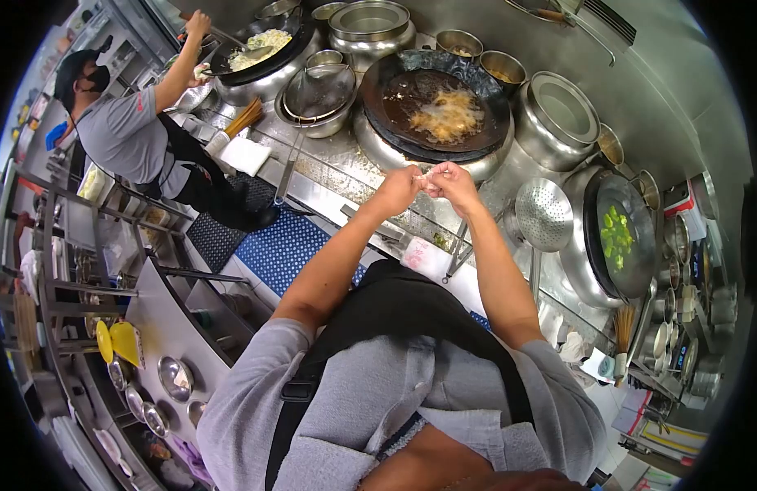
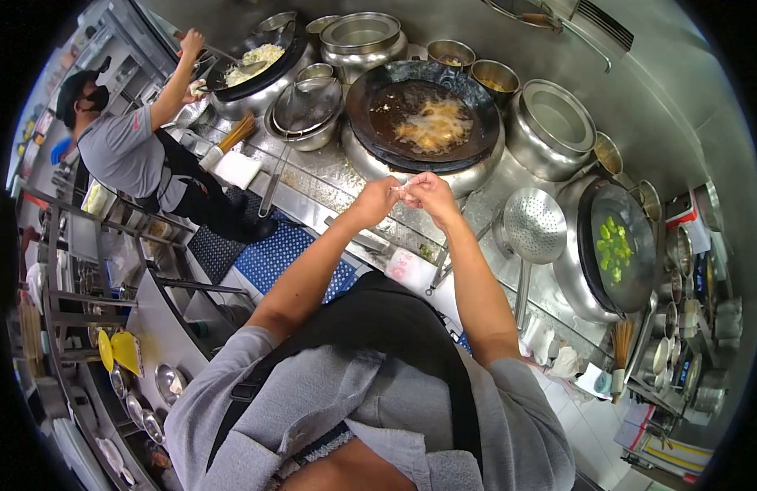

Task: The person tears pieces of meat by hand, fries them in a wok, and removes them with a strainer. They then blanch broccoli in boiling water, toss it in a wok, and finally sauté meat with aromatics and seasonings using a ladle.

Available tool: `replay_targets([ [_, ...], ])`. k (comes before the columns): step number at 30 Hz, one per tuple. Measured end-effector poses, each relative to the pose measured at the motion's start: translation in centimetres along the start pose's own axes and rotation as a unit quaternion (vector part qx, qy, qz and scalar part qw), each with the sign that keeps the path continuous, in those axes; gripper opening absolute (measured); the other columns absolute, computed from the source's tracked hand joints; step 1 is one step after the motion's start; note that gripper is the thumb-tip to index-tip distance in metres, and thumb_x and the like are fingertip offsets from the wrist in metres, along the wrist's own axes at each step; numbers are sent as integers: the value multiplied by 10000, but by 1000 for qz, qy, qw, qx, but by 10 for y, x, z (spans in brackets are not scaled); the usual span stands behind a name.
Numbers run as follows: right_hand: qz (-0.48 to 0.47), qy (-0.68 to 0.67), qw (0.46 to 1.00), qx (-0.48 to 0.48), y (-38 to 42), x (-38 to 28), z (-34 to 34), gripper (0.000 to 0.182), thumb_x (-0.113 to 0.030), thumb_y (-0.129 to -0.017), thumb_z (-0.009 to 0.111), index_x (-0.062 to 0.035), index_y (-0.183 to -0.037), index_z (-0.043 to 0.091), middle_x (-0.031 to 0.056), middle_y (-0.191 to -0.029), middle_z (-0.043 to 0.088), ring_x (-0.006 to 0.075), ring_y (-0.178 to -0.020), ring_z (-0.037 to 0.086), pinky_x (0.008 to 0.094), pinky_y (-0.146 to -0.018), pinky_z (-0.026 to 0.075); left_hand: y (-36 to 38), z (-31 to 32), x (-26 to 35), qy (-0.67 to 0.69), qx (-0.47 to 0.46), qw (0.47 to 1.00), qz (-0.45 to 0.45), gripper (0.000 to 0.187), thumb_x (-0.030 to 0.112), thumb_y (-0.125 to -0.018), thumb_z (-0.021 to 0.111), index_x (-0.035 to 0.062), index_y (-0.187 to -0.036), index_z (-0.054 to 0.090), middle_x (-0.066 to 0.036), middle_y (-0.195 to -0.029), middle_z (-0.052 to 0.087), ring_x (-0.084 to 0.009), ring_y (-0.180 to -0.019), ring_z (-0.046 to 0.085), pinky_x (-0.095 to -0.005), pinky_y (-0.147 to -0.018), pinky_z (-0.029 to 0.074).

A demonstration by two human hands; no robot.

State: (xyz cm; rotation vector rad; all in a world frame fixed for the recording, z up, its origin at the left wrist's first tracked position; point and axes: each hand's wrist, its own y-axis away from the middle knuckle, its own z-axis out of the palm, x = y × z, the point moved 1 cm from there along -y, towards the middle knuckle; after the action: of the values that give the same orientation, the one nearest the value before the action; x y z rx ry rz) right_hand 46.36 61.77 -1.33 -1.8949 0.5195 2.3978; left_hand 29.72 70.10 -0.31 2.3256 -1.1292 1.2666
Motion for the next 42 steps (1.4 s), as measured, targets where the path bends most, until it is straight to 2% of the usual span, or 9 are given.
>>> replay_targets([
  [8,-53,42,997,-41,9,-10,-17,195,-131,-921,691,4,-1061,672,39,-896,689,101,-759,637,248,-664,533,-5,2,3,173,-97,979,-42,174,178,-962,578,15,-943,635,-63,-727,588,-157,-675,584,-315,-607,474],
  [15,-35,-139,989,41,7,-3,-59,202,-163,-950,657,-15,-1088,659,29,-911,665,94,-744,602,249,-662,530,-3,-16,-5,631,-37,762,-141,169,218,-946,562,80,-848,553,-33,-664,515,-109,-533,454,-244,-456,366],
  [22,-91,-169,981,6,-11,-20,-58,218,-187,-978,611,3,-1082,637,55,-893,653,85,-699,573,256,-631,530,25,-23,-9,589,124,767,-223,295,285,-1001,575,146,-787,425,-2,-700,475,-86,-563,430,-221,-460,346],
  [27,-65,-79,979,174,-39,-52,-49,445,-361,-1009,553,-17,-743,648,48,-585,592,139,-504,513,273,-532,435,50,-40,2,516,73,824,-222,195,141,-1003,553,35,-1165,574,2,-754,515,-49,-591,433,-179,-484,347],
  [30,-208,229,909,278,-68,-58,-30,563,-468,-1011,506,-17,-700,635,75,-573,582,204,-493,541,356,-553,450,47,-60,-11,511,41,829,-225,213,259,-1022,536,53,-1028,590,17,-688,487,-37,-510,378,-188,-421,283],
  [34,-347,401,824,198,-120,-24,-20,522,-385,-1023,435,-4,-739,652,192,-725,663,360,-712,646,451,-687,480,4,-82,-3,456,181,837,-244,512,534,-1016,448,138,-692,417,28,-505,344,-76,-384,277,-250,-338,204],
  [37,-233,549,787,159,-83,-43,-7,405,-326,-1008,444,-13,-895,675,234,-910,675,417,-884,646,508,-801,484,-40,-104,15,419,176,874,-173,567,543,-1021,434,151,-616,367,23,-477,336,-88,-382,302,-264,-349,215],
  [41,-242,443,843,186,-47,-40,-2,342,-296,-975,523,-5,-894,684,220,-953,686,427,-925,632,485,-814,492,-111,-114,14,237,156,959,-5,631,482,-1050,415,83,-566,475,-1,-507,438,-113,-466,416,-310,-465,347],
  [42,-272,395,857,188,-25,-46,6,319,-297,-958,568,-10,-924,702,214,-944,692,410,-889,653,457,-800,507,-130,-110,10,154,164,974,21,635,451,-1051,426,6,-611,535,-106,-520,506,-254,-485,456,-387,-524,396],
])
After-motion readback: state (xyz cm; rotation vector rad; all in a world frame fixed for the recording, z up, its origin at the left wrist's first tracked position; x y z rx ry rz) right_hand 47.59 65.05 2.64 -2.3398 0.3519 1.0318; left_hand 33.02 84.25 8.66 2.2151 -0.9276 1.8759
